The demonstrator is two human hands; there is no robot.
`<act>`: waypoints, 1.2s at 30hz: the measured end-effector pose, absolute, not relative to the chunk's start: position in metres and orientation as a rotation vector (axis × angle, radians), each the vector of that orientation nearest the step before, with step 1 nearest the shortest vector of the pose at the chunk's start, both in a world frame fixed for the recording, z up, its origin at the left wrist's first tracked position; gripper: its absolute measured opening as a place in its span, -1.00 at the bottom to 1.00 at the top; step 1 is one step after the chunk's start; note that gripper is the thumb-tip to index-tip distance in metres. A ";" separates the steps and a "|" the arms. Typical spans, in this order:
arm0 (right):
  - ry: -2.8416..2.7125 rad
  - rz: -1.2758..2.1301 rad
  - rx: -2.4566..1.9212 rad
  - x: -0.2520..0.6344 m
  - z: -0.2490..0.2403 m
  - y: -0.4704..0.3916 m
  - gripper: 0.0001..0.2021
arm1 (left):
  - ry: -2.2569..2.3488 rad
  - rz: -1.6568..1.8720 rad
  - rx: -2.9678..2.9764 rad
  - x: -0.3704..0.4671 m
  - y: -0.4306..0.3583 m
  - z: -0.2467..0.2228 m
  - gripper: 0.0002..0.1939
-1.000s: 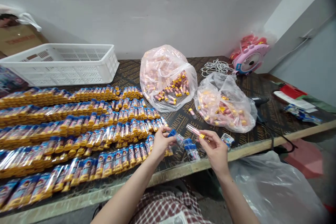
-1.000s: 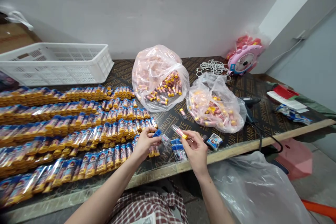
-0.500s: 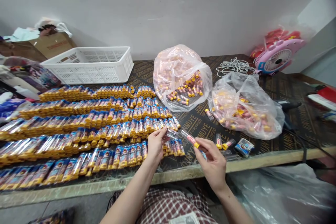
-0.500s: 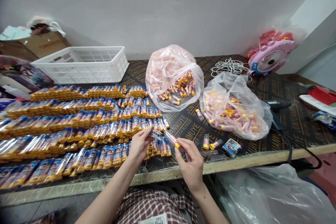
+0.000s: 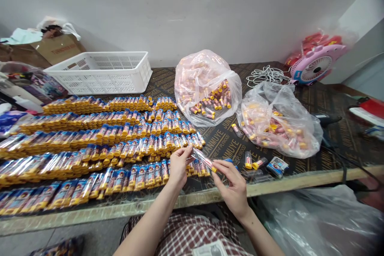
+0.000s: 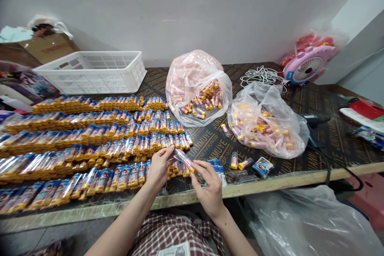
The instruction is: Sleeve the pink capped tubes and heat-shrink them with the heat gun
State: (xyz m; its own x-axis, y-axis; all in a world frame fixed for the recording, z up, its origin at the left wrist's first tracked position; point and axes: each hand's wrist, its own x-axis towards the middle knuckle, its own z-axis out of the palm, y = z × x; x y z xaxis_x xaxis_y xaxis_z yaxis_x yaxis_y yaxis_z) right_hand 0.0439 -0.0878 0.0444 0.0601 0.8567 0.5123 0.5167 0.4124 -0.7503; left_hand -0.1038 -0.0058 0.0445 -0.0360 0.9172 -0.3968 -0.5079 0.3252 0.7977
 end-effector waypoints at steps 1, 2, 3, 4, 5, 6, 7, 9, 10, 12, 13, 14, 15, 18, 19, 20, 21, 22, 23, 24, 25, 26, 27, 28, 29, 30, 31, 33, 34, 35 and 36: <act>-1.589 0.444 -1.243 0.045 0.043 -0.087 -0.67 | 1.042 1.204 0.496 -0.103 -0.008 0.044 -0.66; -1.576 0.492 -1.243 0.046 0.041 -0.087 -0.68 | 1.006 1.185 0.498 -0.102 -0.010 0.044 -0.66; -1.563 0.538 -1.243 0.047 0.040 -0.086 -0.68 | 0.977 1.165 0.494 -0.101 -0.011 0.045 -0.66; -1.552 0.576 -1.240 0.048 0.038 -0.086 -0.69 | 0.956 1.145 0.488 -0.101 -0.013 0.045 -0.65; -1.545 0.604 -1.234 0.049 0.037 -0.085 -0.69 | 0.946 1.130 0.483 -0.100 -0.014 0.046 -0.62; -1.543 0.619 -1.228 0.049 0.036 -0.084 -0.68 | 0.942 1.113 0.482 -0.100 -0.015 0.047 -0.59; -1.547 0.620 -1.225 0.050 0.035 -0.083 -0.66 | 0.935 1.088 0.493 -0.100 -0.016 0.048 -0.57; -1.568 0.581 -1.233 0.050 0.035 -0.080 -0.56 | 0.905 0.994 0.550 -0.100 -0.018 0.051 -0.59; -1.580 0.552 -1.239 0.050 0.036 -0.079 -0.49 | 0.887 0.936 0.589 -0.100 -0.020 0.053 -0.62; -1.600 0.524 -1.236 0.051 0.037 -0.076 -0.35 | 0.863 0.840 0.662 -0.100 -0.022 0.056 -0.65; -1.607 0.541 -1.217 0.052 0.038 -0.075 -0.28 | 0.861 0.813 0.684 -0.100 -0.024 0.057 -0.65; -1.617 0.579 -1.187 0.053 0.039 -0.074 -0.23 | 0.865 0.797 0.698 -0.100 -0.025 0.058 -0.64; -1.632 0.629 -1.152 0.053 0.039 -0.073 -0.19 | 0.871 0.785 0.708 -0.100 -0.026 0.059 -0.63; -1.682 0.782 -1.057 0.056 0.039 -0.072 -0.12 | 0.887 0.737 0.747 -0.099 -0.030 0.060 -0.63; -1.690 0.821 -1.034 0.056 0.039 -0.072 -0.12 | 0.891 0.724 0.757 -0.099 -0.032 0.060 -0.63; -1.691 0.856 -1.015 0.057 0.038 -0.073 -0.11 | 0.892 0.714 0.762 -0.098 -0.033 0.060 -0.63; -1.686 0.886 -0.998 0.057 0.038 -0.073 -0.11 | 0.892 0.709 0.761 -0.098 -0.034 0.060 -0.64; -1.678 0.911 -0.986 0.057 0.037 -0.074 -0.11 | 0.892 0.708 0.755 -0.098 -0.035 0.059 -0.64; -1.666 0.930 -0.976 0.056 0.036 -0.074 -0.11 | 0.896 0.707 0.749 -0.097 -0.036 0.059 -0.64; -1.653 0.944 -0.970 0.056 0.035 -0.074 -0.11 | 0.903 0.706 0.743 -0.097 -0.037 0.059 -0.64; -1.638 0.952 -0.967 0.056 0.034 -0.075 -0.11 | 0.909 0.704 0.740 -0.096 -0.038 0.059 -0.63; -1.624 0.953 -0.966 0.055 0.033 -0.075 -0.12 | 0.913 0.702 0.737 -0.096 -0.038 0.059 -0.63; -1.612 0.952 -0.963 0.055 0.032 -0.075 -0.12 | 0.916 0.701 0.735 -0.096 -0.038 0.059 -0.62; -1.601 0.950 -0.958 0.055 0.031 -0.075 -0.12 | 0.917 0.701 0.732 -0.096 -0.038 0.059 -0.62; -1.591 0.950 -0.954 0.054 0.031 -0.075 -0.12 | 0.916 0.701 0.729 -0.096 -0.038 0.059 -0.61; -1.583 0.948 -0.949 0.054 0.030 -0.075 -0.13 | 0.915 0.701 0.726 -0.096 -0.038 0.059 -0.60; -1.577 0.946 -0.944 0.054 0.030 -0.074 -0.13 | 0.916 0.701 0.724 -0.095 -0.038 0.060 -0.60; -1.571 0.939 -0.941 0.053 0.030 -0.074 -0.14 | 0.919 0.701 0.720 -0.095 -0.038 0.060 -0.60; -1.571 0.934 -0.943 0.053 0.030 -0.074 -0.15 | 0.918 0.702 0.721 -0.095 -0.038 0.060 -0.60; -1.573 0.930 -0.946 0.053 0.030 -0.074 -0.16 | 0.916 0.702 0.722 -0.095 -0.038 0.060 -0.61; -1.574 0.927 -0.950 0.053 0.030 -0.074 -0.16 | 0.914 0.703 0.723 -0.095 -0.038 0.060 -0.61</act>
